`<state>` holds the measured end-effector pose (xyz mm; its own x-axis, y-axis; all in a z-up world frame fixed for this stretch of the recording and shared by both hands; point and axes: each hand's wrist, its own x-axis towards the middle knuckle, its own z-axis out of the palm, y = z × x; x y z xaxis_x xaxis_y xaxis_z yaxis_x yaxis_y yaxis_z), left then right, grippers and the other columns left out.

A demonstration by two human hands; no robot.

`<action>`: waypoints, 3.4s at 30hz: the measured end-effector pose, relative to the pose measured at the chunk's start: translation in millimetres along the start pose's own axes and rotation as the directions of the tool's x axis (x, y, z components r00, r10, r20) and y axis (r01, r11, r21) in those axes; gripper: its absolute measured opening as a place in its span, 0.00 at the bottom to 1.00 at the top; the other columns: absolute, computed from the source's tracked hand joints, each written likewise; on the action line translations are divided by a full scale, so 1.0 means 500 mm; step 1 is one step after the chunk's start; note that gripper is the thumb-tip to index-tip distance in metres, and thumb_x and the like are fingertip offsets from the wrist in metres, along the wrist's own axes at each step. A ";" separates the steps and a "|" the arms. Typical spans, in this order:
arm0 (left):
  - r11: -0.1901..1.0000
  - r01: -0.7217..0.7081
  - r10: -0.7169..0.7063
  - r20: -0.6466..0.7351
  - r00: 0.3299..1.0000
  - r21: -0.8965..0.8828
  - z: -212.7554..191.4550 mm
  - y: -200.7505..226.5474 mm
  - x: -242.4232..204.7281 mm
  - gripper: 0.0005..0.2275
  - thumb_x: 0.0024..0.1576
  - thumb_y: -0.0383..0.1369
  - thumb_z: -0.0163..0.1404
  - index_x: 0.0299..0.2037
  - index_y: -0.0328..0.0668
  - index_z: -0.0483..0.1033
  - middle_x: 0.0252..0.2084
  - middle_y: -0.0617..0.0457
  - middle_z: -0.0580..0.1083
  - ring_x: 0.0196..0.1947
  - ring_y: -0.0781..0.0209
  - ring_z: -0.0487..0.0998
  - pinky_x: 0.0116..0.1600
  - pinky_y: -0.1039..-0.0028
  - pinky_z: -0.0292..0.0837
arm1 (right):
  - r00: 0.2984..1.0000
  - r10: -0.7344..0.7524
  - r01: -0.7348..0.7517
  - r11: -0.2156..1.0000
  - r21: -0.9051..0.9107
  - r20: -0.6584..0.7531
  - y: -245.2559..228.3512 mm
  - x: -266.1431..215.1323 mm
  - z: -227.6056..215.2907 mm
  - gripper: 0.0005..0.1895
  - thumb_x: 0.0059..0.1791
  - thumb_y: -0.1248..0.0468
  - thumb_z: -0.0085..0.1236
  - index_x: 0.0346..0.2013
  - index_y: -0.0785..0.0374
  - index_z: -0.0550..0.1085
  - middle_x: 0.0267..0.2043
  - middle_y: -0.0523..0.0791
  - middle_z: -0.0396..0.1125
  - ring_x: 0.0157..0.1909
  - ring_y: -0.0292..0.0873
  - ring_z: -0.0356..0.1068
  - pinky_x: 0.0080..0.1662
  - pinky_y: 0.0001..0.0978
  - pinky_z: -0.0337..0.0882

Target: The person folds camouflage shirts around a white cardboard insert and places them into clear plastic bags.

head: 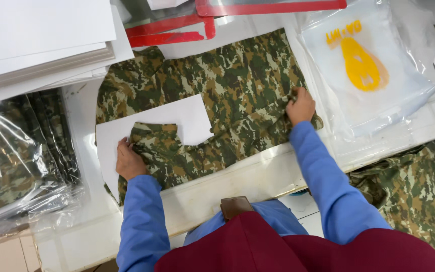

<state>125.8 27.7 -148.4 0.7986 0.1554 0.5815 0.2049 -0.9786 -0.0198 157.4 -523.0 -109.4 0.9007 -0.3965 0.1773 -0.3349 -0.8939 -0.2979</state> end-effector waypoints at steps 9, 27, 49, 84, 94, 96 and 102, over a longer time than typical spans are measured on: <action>0.998 0.015 -0.012 0.045 0.999 -0.065 -0.033 -0.063 -0.086 0.08 0.71 0.46 0.47 0.42 0.57 0.70 0.50 0.75 0.78 0.49 0.75 0.82 0.48 0.84 0.79 | 0.986 0.158 -0.152 0.984 -0.092 0.058 0.105 -0.072 -0.015 0.23 0.53 0.63 0.61 0.60 0.53 0.64 0.49 0.45 0.61 0.45 0.58 0.70 0.47 0.59 0.75; 0.843 0.275 0.065 0.596 0.800 -0.462 0.127 -0.025 0.337 0.27 0.63 0.36 0.57 0.68 0.31 0.60 0.62 0.30 0.71 0.62 0.32 0.72 0.68 0.49 0.52 | 0.973 0.019 -0.120 0.895 0.431 0.230 -0.178 0.269 0.036 0.28 0.47 0.66 0.62 0.60 0.69 0.67 0.51 0.60 0.64 0.52 0.67 0.72 0.44 0.57 0.78; 0.887 0.203 -0.080 0.295 0.952 -0.415 -0.103 -0.122 -0.157 0.11 0.44 0.36 0.70 0.31 0.55 0.80 0.41 0.57 0.69 0.44 0.52 0.72 0.56 0.62 0.63 | 0.954 -0.252 0.249 0.968 -0.033 -0.165 0.103 -0.034 -0.070 0.15 0.54 0.61 0.74 0.46 0.64 0.75 0.38 0.53 0.69 0.44 0.62 0.74 0.45 0.52 0.72; 0.698 0.633 -0.271 0.694 0.667 -0.335 -0.081 0.045 -0.106 0.10 0.52 0.50 0.63 0.31 0.59 0.81 0.37 0.59 0.68 0.49 0.55 0.69 0.65 0.40 0.45 | 0.624 -0.767 0.341 0.438 0.832 0.148 -0.578 -0.339 0.109 0.10 0.59 0.61 0.50 0.48 0.55 0.79 0.28 0.39 0.63 0.29 0.37 0.65 0.38 0.27 0.67; 0.670 0.670 -0.274 0.733 0.622 -0.318 -0.056 0.040 -0.112 0.11 0.60 0.49 0.55 0.39 0.57 0.83 0.38 0.57 0.68 0.51 0.53 0.69 0.68 0.36 0.38 | 0.307 -0.950 0.898 0.307 0.316 0.054 -0.585 -0.429 0.110 0.10 0.54 0.68 0.52 0.49 0.65 0.76 0.33 0.45 0.62 0.35 0.46 0.64 0.37 0.38 0.62; 0.663 0.647 -0.209 0.736 0.643 -0.377 -0.058 0.035 -0.111 0.13 0.61 0.50 0.55 0.40 0.55 0.84 0.38 0.56 0.69 0.52 0.51 0.69 0.67 0.34 0.38 | 0.268 -0.963 0.946 0.266 0.188 0.016 -0.594 -0.440 0.115 0.04 0.51 0.71 0.53 0.39 0.65 0.75 0.34 0.47 0.59 0.35 0.46 0.61 0.37 0.38 0.60; 0.669 0.651 -0.255 0.712 0.654 -0.359 -0.055 0.042 -0.130 0.14 0.57 0.52 0.60 0.39 0.55 0.83 0.38 0.58 0.67 0.53 0.54 0.66 0.67 0.36 0.39 | 0.058 -0.840 0.571 0.471 0.672 0.539 -0.614 -0.253 0.008 0.09 0.52 0.64 0.60 0.46 0.61 0.82 0.45 0.49 0.73 0.50 0.54 0.74 0.51 0.47 0.72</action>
<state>62.9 -6.9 -164.3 0.8732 0.4472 -0.1935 0.4538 -0.6017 0.6573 147.7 -197.4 -44.2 0.4828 0.8406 -0.2455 0.5424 -0.5071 -0.6698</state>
